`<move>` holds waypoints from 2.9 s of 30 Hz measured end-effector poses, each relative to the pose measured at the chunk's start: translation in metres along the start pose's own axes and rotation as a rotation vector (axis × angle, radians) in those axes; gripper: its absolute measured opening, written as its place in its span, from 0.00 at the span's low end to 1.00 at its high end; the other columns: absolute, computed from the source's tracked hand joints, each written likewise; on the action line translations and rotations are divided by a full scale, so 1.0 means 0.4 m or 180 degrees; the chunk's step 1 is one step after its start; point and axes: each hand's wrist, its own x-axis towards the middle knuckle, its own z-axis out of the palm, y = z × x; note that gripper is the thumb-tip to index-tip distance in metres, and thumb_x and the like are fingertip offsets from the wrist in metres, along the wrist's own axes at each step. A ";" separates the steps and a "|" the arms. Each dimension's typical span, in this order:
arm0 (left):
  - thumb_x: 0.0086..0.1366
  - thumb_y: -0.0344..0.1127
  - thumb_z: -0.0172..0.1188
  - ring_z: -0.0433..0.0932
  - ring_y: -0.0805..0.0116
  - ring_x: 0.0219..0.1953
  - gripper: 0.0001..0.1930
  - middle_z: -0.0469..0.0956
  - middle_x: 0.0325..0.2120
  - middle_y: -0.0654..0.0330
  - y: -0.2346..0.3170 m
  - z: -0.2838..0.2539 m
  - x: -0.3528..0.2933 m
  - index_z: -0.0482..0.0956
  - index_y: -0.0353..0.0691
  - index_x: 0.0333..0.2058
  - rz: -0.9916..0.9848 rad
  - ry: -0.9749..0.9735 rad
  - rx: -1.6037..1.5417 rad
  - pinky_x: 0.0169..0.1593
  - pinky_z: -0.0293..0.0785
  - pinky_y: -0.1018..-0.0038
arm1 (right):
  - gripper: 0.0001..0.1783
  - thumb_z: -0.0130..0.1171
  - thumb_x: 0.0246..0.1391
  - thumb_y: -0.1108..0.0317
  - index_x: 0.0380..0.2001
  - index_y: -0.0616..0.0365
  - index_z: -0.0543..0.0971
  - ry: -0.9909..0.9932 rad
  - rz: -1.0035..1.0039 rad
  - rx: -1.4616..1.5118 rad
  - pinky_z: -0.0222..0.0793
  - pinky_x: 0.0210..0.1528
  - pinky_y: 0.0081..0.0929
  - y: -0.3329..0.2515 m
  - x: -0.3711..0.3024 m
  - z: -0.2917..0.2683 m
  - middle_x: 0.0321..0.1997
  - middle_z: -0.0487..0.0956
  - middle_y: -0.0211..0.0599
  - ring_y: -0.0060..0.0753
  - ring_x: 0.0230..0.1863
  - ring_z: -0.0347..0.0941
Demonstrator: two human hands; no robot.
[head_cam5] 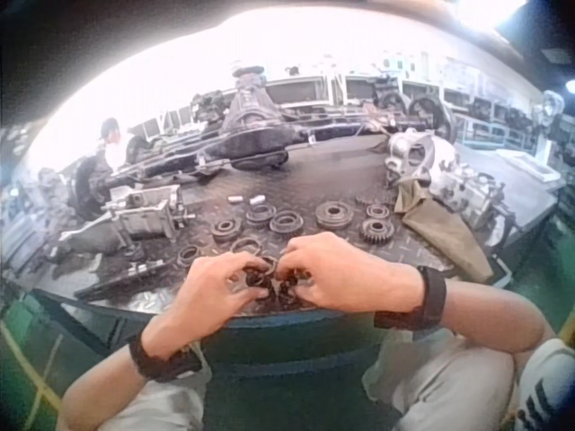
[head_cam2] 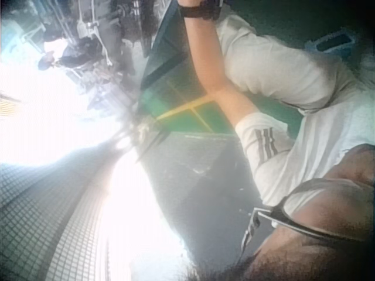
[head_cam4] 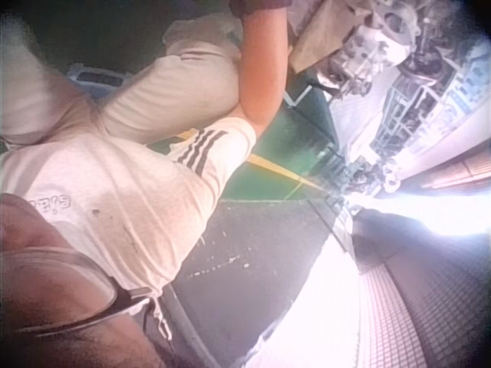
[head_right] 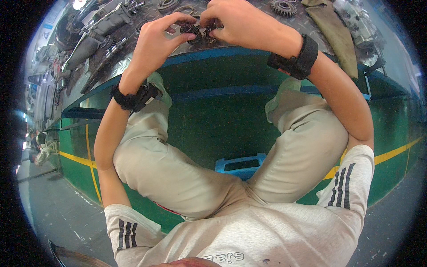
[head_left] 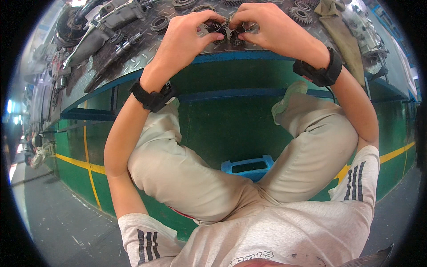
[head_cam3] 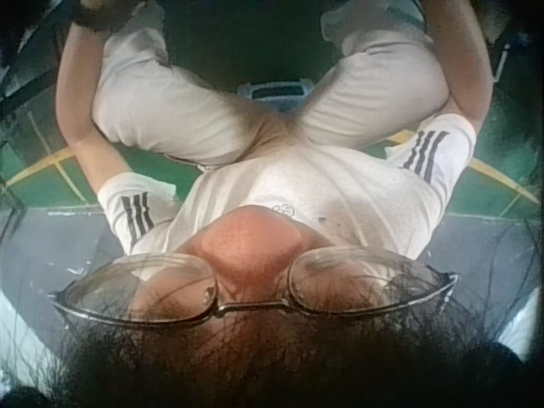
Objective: The person picks up small circular bearings and inserts them into circular gear housings on a metal workbench. They handle multiple sets of these components one at a time.
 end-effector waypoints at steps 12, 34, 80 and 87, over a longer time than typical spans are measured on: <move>0.62 0.36 0.76 0.87 0.55 0.49 0.23 0.88 0.50 0.55 0.002 0.014 -0.017 0.86 0.47 0.57 -0.0232 -0.0246 -0.0223 0.53 0.80 0.64 | 0.20 0.74 0.55 0.71 0.51 0.61 0.84 -0.0025 -0.0096 -0.0335 0.79 0.58 0.42 0.027 -0.010 0.044 0.48 0.85 0.48 0.53 0.50 0.83; 0.60 0.40 0.78 0.74 0.53 0.65 0.28 0.83 0.57 0.54 -0.002 0.017 -0.037 0.84 0.50 0.59 -0.0051 0.0140 0.0604 0.71 0.64 0.56 | 0.20 0.66 0.64 0.68 0.59 0.59 0.81 0.0204 -0.0478 -0.0257 0.76 0.63 0.38 0.074 -0.049 0.036 0.58 0.82 0.45 0.44 0.58 0.79; 0.60 0.39 0.78 0.86 0.52 0.52 0.35 0.88 0.50 0.54 -0.028 0.014 -0.021 0.78 0.50 0.66 -0.0200 -0.0123 -0.0060 0.61 0.78 0.60 | 0.15 0.71 0.54 0.65 0.44 0.57 0.83 -0.0339 -0.0319 -0.0426 0.74 0.54 0.48 0.015 -0.011 -0.005 0.43 0.83 0.46 0.54 0.49 0.78; 0.63 0.34 0.74 0.86 0.58 0.52 0.26 0.89 0.50 0.57 -0.065 -0.061 -0.035 0.82 0.44 0.60 -0.0240 -0.0562 0.0157 0.56 0.79 0.65 | 0.17 0.73 0.53 0.69 0.43 0.64 0.83 -0.0883 0.0705 -0.0377 0.78 0.48 0.44 0.019 -0.004 -0.049 0.39 0.86 0.50 0.56 0.43 0.83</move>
